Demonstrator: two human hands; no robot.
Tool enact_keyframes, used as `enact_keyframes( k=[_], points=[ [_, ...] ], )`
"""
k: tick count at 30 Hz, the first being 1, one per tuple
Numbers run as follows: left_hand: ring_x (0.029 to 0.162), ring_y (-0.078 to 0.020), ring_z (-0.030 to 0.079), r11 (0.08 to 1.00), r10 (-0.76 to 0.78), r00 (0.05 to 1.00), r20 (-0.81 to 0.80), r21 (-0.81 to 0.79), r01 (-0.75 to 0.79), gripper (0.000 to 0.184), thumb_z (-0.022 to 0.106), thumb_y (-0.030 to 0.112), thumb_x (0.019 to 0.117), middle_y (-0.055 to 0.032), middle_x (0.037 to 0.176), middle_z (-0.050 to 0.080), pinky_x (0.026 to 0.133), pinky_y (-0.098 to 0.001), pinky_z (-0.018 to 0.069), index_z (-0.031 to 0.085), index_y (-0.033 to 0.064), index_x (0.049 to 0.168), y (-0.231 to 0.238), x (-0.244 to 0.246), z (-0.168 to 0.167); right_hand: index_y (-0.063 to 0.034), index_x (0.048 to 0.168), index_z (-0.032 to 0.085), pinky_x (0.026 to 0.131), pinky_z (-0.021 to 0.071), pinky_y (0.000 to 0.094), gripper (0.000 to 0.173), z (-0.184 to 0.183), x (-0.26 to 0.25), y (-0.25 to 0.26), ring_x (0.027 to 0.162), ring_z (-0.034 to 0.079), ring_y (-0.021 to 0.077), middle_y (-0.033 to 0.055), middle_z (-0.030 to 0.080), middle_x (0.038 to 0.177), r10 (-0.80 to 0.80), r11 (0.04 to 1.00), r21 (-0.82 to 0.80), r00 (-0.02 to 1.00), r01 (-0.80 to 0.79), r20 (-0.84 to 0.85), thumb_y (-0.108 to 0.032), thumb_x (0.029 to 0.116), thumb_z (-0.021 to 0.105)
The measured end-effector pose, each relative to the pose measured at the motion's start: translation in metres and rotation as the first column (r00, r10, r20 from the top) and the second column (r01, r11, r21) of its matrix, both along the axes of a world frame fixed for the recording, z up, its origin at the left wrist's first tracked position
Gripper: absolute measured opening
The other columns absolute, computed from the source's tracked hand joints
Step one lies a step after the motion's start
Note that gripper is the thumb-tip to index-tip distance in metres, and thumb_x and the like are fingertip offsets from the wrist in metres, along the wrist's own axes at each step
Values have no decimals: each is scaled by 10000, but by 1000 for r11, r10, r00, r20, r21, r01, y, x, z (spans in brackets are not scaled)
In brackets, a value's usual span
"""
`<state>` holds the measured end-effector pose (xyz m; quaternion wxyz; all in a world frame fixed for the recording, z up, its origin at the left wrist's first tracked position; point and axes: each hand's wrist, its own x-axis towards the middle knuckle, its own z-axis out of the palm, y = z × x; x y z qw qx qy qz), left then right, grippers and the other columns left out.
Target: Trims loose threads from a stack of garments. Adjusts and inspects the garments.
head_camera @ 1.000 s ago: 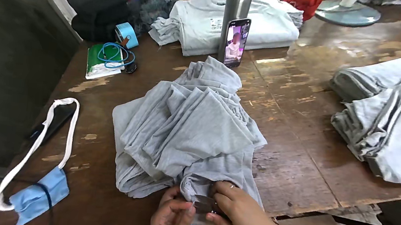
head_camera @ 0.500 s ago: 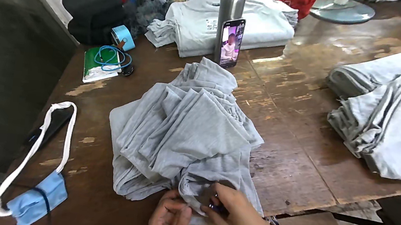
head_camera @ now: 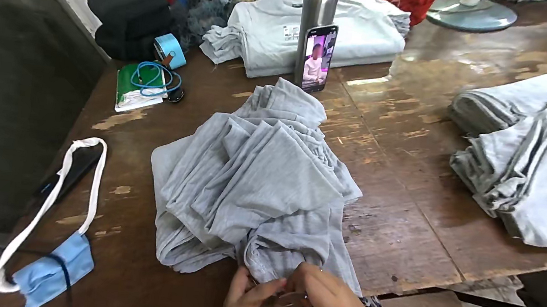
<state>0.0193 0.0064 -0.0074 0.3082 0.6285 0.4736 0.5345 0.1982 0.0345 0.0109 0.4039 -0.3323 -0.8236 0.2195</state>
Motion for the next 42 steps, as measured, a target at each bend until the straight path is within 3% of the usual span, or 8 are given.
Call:
enact_keyframes(
  k=[7,11,13,16,19,23,28,42],
  points=[
    [1051,46,639,999,34,998,61,-30,-32,139,774,95,845,78,1137,691,891,-164,568,753,180,953,0,0,0,-45,1044,607,777,555,279,136,5,16,3,879,640,170,107,643,976,49,993,-106,998,-52,-33,-143,949,600],
    [935,32,668,984,-4,949,314,-166,59,125,735,147,923,136,1047,703,816,-166,584,750,235,1011,1,-9,6,-50,1001,596,680,496,264,475,-7,33,12,786,556,129,87,580,942,-59,989,-137,998,60,12,-517,1037,518],
    [913,31,676,976,-29,915,401,-184,112,118,727,171,935,130,1024,722,804,-158,578,754,243,1025,2,-12,6,-75,924,577,640,495,300,537,-12,36,11,755,562,154,87,574,918,-56,991,-120,995,67,88,-580,1046,440],
    [892,31,669,972,-72,896,437,-169,161,99,718,182,944,116,1016,715,777,-148,570,744,233,1024,1,-14,3,-88,877,601,659,533,387,560,-16,32,5,812,627,239,101,618,901,-47,996,-60,973,63,227,-585,1050,406],
    [911,45,665,974,-83,881,465,-149,170,136,712,173,945,133,1041,700,799,-142,570,724,255,1053,0,-13,2,-117,846,591,618,520,376,533,-20,28,3,756,630,236,70,611,818,-93,996,33,946,87,310,-571,1048,399],
    [917,35,684,977,-74,854,515,-134,165,220,687,131,960,131,1074,713,813,-160,577,659,257,1139,0,-12,2,-125,824,586,536,484,340,518,-17,25,3,612,593,190,33,574,690,-109,994,54,944,97,313,-551,1052,399],
    [906,24,687,984,-29,863,505,-138,114,242,676,70,954,116,1065,714,804,-169,581,628,233,1126,1,-8,1,-137,790,579,452,429,323,546,-15,15,5,511,547,168,-2,514,590,-153,987,96,925,127,349,-560,1054,358],
    [893,21,689,987,-6,866,500,-138,87,268,671,20,942,103,1056,716,793,-168,581,616,214,1119,1,-7,-1,-151,744,580,415,400,327,537,-16,7,7,468,530,158,-14,495,543,-166,984,118,926,133,339,-495,1074,333]
  ],
)
